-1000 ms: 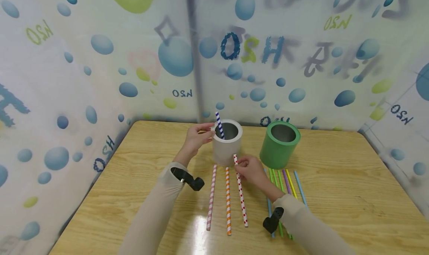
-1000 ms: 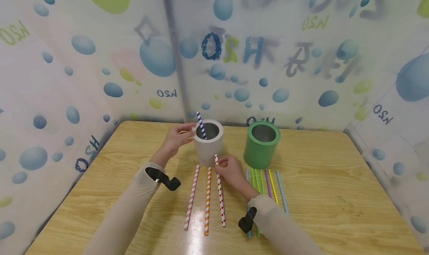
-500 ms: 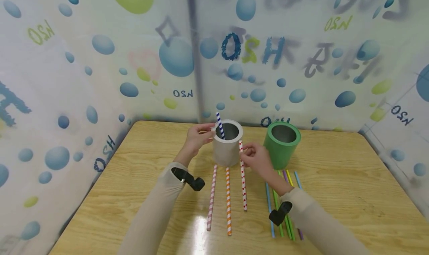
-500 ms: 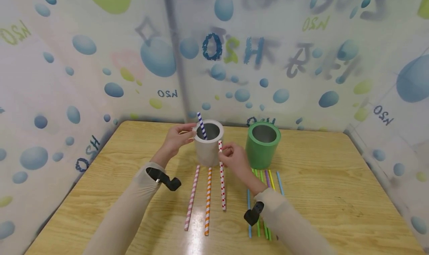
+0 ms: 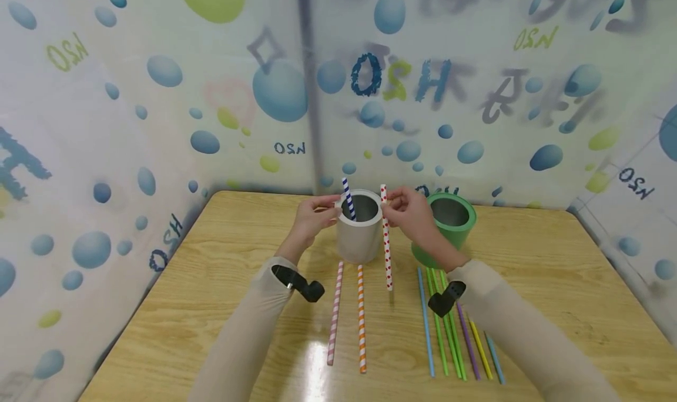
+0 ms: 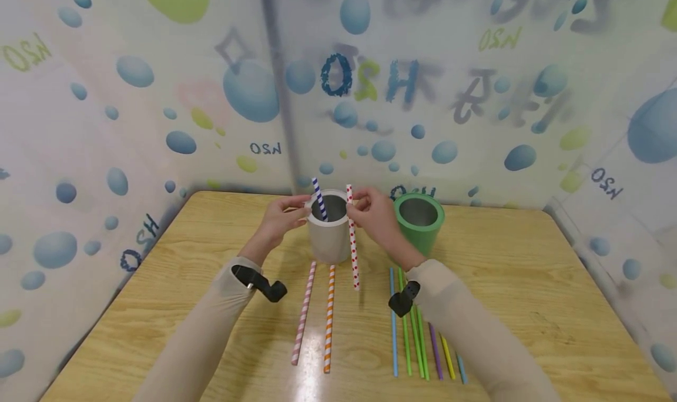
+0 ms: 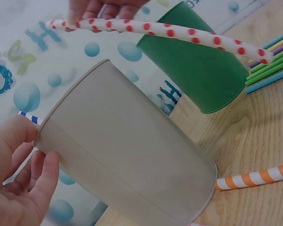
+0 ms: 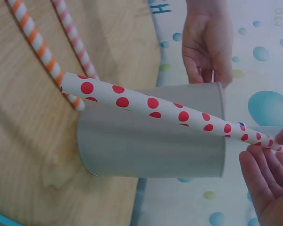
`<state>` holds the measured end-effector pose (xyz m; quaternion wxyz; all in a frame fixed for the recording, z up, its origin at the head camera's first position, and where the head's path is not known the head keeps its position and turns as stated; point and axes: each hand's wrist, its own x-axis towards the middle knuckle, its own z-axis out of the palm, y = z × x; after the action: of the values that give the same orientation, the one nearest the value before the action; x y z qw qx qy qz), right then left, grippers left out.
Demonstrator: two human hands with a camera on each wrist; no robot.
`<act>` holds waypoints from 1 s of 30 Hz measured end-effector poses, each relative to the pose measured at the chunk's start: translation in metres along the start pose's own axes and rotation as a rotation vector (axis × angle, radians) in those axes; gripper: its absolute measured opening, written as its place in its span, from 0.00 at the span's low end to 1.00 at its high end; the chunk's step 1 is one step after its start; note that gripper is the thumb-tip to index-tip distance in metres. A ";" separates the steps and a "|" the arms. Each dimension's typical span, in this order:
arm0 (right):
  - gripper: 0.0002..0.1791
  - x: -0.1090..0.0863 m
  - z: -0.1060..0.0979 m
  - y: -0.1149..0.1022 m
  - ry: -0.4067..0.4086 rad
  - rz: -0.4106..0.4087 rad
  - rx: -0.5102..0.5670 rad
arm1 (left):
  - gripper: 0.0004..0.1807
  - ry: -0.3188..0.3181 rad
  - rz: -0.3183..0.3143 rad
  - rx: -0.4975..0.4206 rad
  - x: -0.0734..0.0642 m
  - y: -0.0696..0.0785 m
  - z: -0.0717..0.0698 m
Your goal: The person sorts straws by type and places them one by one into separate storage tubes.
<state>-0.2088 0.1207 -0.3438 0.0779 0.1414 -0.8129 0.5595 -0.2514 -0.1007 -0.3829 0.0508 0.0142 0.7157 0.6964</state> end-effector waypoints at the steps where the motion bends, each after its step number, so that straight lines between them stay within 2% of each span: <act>1: 0.11 0.003 -0.001 -0.002 0.001 -0.011 -0.008 | 0.18 -0.002 0.004 0.001 0.000 0.000 0.000; 9: 0.12 0.032 -0.006 -0.022 -0.004 -0.048 -0.032 | 0.18 0.003 -0.006 0.006 -0.002 0.002 0.000; 19: 0.11 0.068 -0.009 -0.049 0.029 -0.139 -0.020 | 0.18 0.012 -0.003 -0.006 0.000 0.000 0.001; 30: 0.11 0.090 -0.009 -0.072 0.025 -0.168 -0.015 | 0.18 0.001 0.003 0.018 0.001 -0.001 -0.001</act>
<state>-0.2713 0.0927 -0.2510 0.1357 0.2014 -0.8012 0.5469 -0.2525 -0.1012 -0.3838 0.0495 0.0154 0.7219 0.6901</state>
